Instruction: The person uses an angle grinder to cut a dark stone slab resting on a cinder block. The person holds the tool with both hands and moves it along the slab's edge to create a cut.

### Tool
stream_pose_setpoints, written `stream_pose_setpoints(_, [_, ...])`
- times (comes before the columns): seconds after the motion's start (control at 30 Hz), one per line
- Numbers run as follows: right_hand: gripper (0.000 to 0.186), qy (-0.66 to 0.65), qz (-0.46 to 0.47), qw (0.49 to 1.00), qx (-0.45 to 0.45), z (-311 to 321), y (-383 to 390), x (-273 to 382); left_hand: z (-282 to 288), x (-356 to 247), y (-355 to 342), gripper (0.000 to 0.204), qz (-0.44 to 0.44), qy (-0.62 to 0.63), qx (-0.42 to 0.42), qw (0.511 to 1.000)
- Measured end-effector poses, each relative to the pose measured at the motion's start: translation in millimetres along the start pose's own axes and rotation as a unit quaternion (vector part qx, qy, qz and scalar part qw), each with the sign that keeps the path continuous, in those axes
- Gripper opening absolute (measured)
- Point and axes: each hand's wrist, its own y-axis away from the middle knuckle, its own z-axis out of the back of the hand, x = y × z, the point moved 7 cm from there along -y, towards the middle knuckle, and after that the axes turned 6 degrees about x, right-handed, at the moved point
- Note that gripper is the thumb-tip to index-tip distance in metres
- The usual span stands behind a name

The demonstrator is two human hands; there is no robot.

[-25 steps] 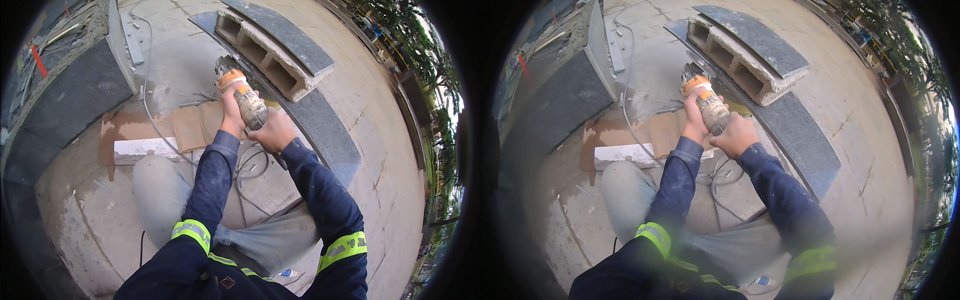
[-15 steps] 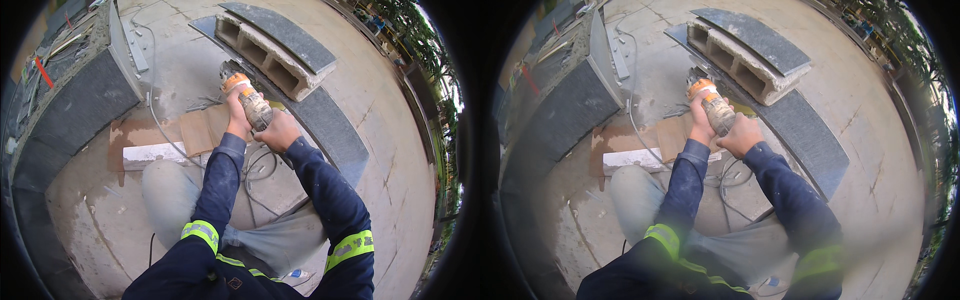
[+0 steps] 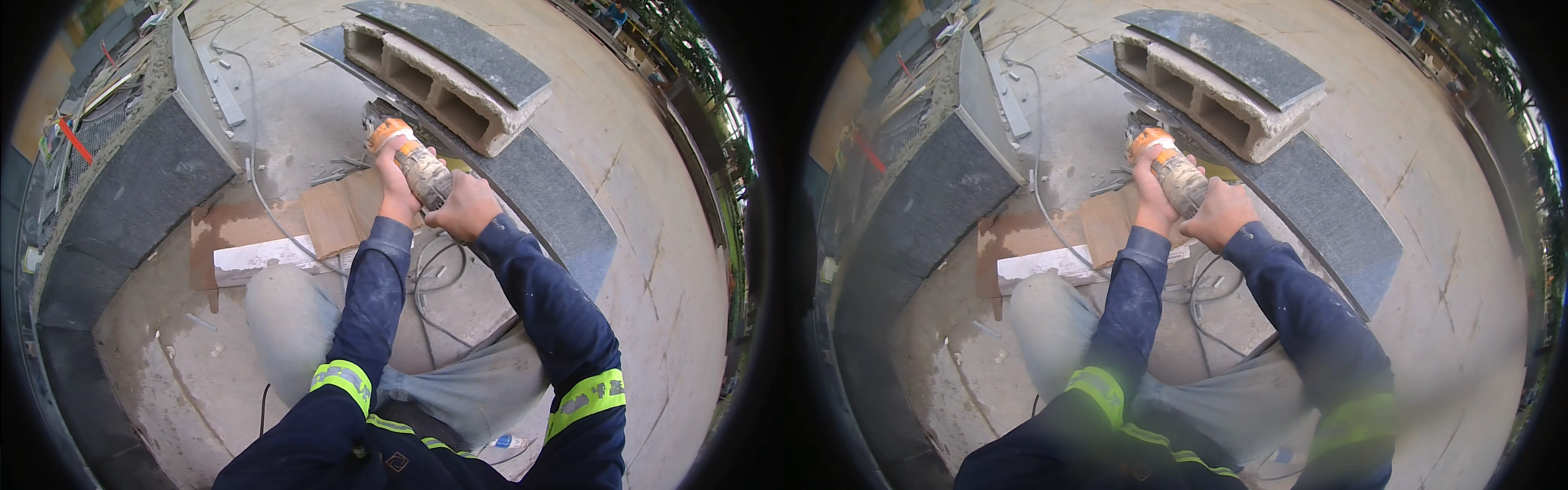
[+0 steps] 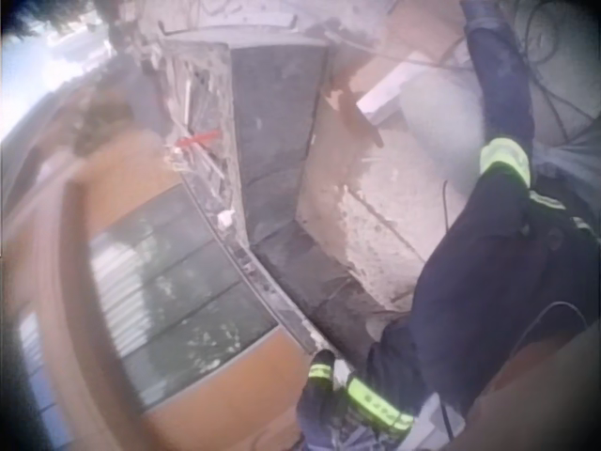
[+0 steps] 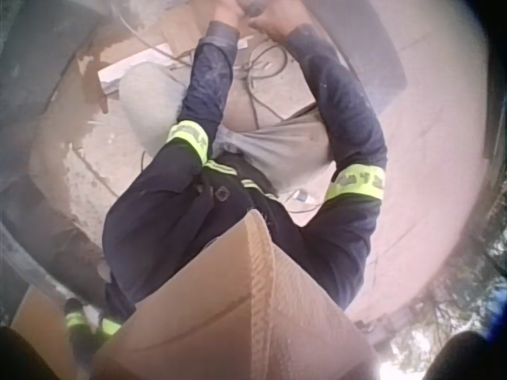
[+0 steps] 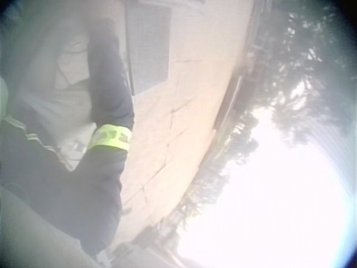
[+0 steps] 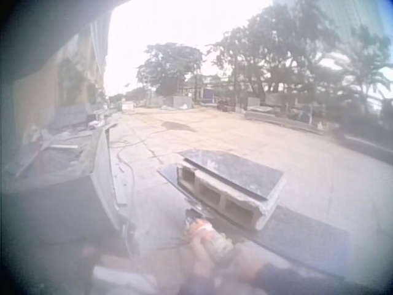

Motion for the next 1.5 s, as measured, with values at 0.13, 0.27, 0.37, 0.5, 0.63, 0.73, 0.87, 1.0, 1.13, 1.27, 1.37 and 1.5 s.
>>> stream_pose_setpoints(0.13, [0.054, 0.007, 0.002, 1.0, -0.007, 2, 2, 3, 0, 0, 0, 0.049, 0.003, 0.006, -0.002, 1.0])
stream_pose_setpoints(0.27, [0.053, 0.008, -0.005, 1.0, -0.001, 4, 0, 2, 1, 1, -3, 0.048, 0.005, 0.014, -0.001, 1.0])
stream_pose_setpoints(0.37, [0.052, 0.009, -0.007, 1.0, 0.001, 7, 0, 3, 2, 1, -4, 0.048, 0.004, 0.015, -0.005, 1.0])
stream_pose_setpoints(0.5, [0.051, 0.004, -0.011, 1.0, 0.011, 7, -4, -3, -1, 2, -7, 0.048, -0.001, 0.02, -0.002, 1.0])
stream_pose_setpoints(0.63, [0.053, 0.001, -0.024, 0.999, 0.031, 10, -6, -4, 0, 4, -10, 0.05, 0.005, 0.011, -0.003, 1.0])
stream_pose_setpoints(0.73, [0.053, -0.007, -0.02, 0.999, 0.028, 11, -7, -3, 3, 2, -13, 0.05, 0.001, -0.013, -0.015, 1.0])
stream_pose_setpoints(0.87, [0.053, -0.014, -0.01, 0.999, 0.03, 10, -13, -5, 2, 1, -16, 0.051, 0.008, -0.012, -0.009, 1.0])
stream_pose_setpoints(1.0, [0.049, -0.016, -0.021, 0.999, 0.034, 8, -20, -5, 4, -1, -20, 0.051, 0.015, -0.009, -0.011, 1.0])
stream_pose_setpoints(1.13, [0.051, -0.024, -0.019, 0.999, 0.042, 8, -25, -3, 10, -6, -29, 0.051, 0.009, -0.019, -0.025, 0.999])
stream_pose_setpoints(1.27, [0.057, -0.03, -0.009, 0.998, 0.054, 3, -34, -6, 14, -7, -36, 0.05, 0.011, -0.007, -0.029, 0.999])
stream_pose_setpoints(1.37, [0.057, -0.031, -0.018, 0.998, 0.048, 2, -36, -6, 16, -9, -38, 0.05, 0.015, -0.001, -0.031, 0.999])
stream_pose_setpoints(1.5, [0.056, -0.025, -0.025, 0.999, 0.034, 3, -33, -7, 14, -7, -35, 0.049, 0.013, -0.007, -0.023, 1.0])
